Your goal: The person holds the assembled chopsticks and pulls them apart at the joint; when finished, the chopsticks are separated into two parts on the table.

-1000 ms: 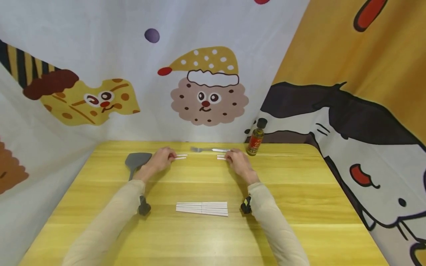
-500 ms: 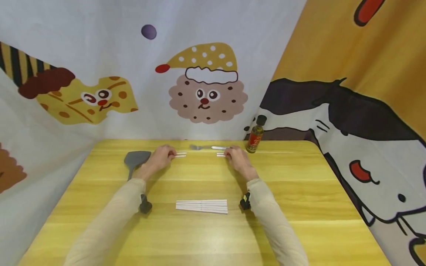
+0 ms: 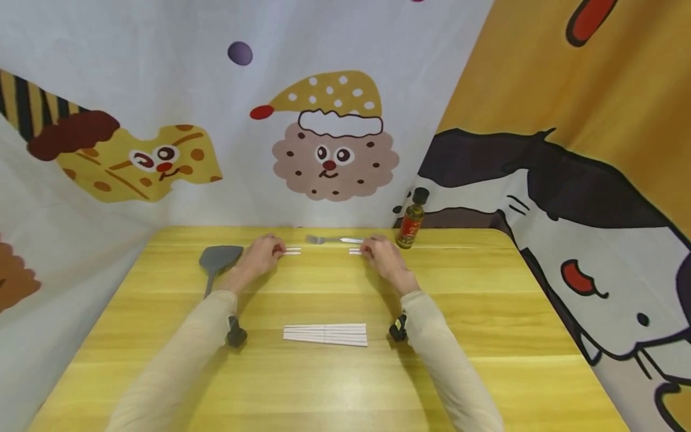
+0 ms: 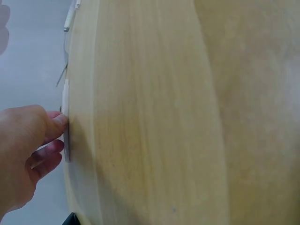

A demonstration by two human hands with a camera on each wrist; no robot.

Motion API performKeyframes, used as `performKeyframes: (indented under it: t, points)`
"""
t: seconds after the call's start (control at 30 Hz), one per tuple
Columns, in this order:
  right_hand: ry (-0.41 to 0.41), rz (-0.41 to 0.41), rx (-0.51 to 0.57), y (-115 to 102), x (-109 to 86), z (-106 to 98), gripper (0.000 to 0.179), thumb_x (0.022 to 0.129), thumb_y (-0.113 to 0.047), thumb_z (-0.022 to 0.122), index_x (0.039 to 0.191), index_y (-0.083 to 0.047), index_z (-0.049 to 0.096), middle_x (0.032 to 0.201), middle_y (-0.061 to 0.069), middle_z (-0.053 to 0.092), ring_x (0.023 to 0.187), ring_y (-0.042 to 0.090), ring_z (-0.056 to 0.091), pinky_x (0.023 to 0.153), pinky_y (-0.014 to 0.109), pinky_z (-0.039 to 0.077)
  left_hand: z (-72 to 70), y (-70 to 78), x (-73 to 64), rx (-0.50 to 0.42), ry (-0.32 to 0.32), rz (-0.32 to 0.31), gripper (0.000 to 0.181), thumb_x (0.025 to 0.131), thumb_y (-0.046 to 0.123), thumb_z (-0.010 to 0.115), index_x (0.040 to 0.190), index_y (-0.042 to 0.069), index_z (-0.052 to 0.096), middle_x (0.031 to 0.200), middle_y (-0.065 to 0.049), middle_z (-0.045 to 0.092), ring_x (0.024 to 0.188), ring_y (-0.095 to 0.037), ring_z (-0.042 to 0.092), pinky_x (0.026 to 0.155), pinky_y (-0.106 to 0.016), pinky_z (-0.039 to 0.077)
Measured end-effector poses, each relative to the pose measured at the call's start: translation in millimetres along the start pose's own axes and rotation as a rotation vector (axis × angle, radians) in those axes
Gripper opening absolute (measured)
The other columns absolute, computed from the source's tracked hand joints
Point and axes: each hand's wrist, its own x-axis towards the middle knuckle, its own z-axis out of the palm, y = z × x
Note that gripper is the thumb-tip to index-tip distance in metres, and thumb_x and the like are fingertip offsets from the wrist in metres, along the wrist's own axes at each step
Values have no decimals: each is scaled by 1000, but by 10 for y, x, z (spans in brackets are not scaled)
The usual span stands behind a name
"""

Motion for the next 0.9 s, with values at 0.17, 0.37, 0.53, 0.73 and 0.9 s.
performKeyframes:
  t: [0.17,0.37,0.53,0.73,0.9]
  points:
    - [30,-86,-12,-173,-68,-55,11,86,-4,79,97,-5,76,94,9,71,89,26,70,78,39,60,-35,-14,-74,12,-5,-7,7,96,8,68,100,7,74,97,-9,64,91,-26,63,81,-40,57]
    - [1,-110,25,-401,-270,-141,17,86,-6,80,102,-6,75,98,8,71,90,25,69,77,39,60,-123,139,-286,52,28,92,10,96,7,68,103,4,75,96,-10,68,87,-24,66,76,-37,58]
    - [-72,-83,63,-576,-446,-194,23,89,-8,77,111,-4,72,105,10,70,93,25,68,80,41,59,-122,331,-500,56,25,144,8,93,7,70,100,5,74,95,-9,69,88,-25,68,76,-37,58]
    - [-210,-69,125,-739,-638,-257,27,92,-9,74,118,-2,69,111,11,68,97,26,67,81,40,59,-84,553,-757,6,-81,140,9,95,9,69,103,7,72,94,-4,65,84,-17,62,73,-32,55]
    - [-262,-106,169,-841,-754,-269,28,91,-9,74,118,-1,68,108,13,68,94,25,67,81,39,60,-50,694,-925,-27,-139,166,12,95,10,70,106,6,72,93,-2,63,82,-14,59,73,-30,54]
